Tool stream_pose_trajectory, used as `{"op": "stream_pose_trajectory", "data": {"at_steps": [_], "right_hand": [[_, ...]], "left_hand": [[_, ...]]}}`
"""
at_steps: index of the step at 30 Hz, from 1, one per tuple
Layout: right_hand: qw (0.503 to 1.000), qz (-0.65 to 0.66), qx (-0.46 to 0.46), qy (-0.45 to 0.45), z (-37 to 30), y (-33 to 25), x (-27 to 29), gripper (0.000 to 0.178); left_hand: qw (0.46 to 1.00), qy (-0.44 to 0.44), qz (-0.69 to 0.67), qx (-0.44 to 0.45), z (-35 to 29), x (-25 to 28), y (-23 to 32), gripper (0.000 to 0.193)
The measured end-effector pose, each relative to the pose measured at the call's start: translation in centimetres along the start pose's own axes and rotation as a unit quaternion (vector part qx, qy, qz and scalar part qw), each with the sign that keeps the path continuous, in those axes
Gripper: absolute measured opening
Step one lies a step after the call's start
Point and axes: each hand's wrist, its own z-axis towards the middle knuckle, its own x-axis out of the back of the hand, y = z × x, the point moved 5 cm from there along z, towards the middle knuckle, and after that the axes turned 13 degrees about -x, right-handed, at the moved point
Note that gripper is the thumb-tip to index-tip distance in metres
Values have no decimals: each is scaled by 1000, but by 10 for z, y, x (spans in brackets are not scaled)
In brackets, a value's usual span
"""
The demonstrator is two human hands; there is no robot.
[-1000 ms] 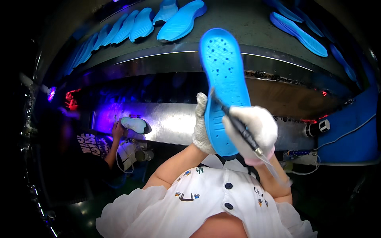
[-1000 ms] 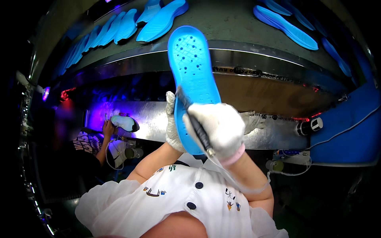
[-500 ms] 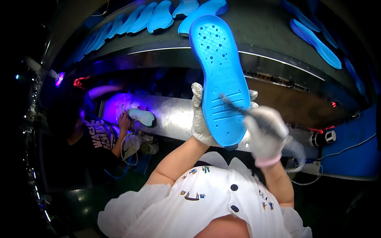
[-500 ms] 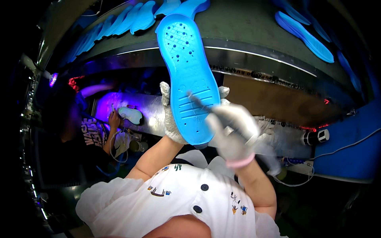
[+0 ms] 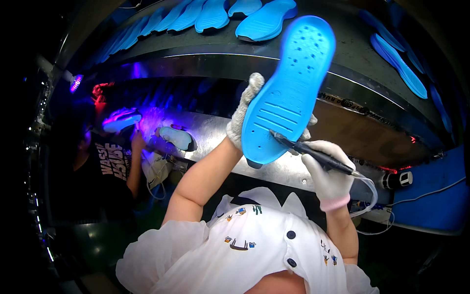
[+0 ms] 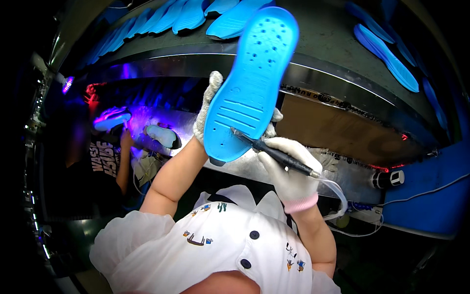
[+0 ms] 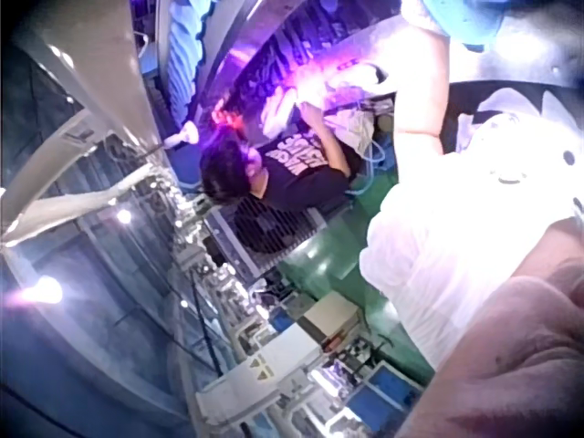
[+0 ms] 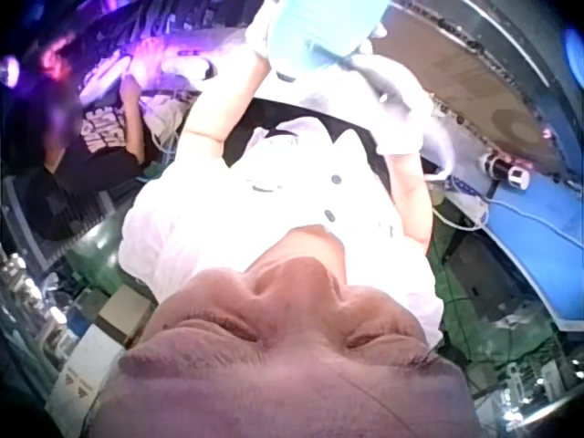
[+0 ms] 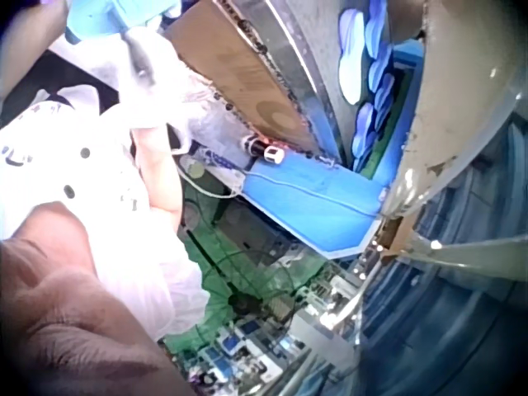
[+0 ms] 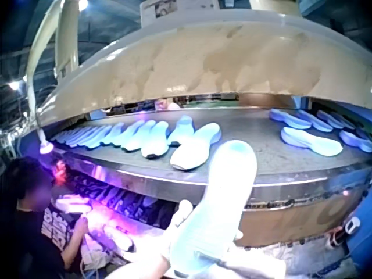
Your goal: The person, wearing gloves, uses a brush to apply a liquid adhesive to the underside of various blue shoe soles one by one, picking each sole from a conveyor belt and placing it back after treatment.
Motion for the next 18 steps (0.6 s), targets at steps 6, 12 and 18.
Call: {"op": "stream_pose_trajectory", "data": {"at_steps": [6, 12, 18], "right_hand": [[936, -202, 222, -185, -16, -40, -23, 24], [895, -301, 277, -178, -29, -37, -34, 25], [931, -227, 242, -149, -12, -20, -17, 27]], "left_hand": [[975, 197, 75, 68, -5, 25, 8, 68], [928, 202, 304, 76, -3, 3, 14, 42], [928, 133, 283, 203, 12, 15, 3, 55]]}}
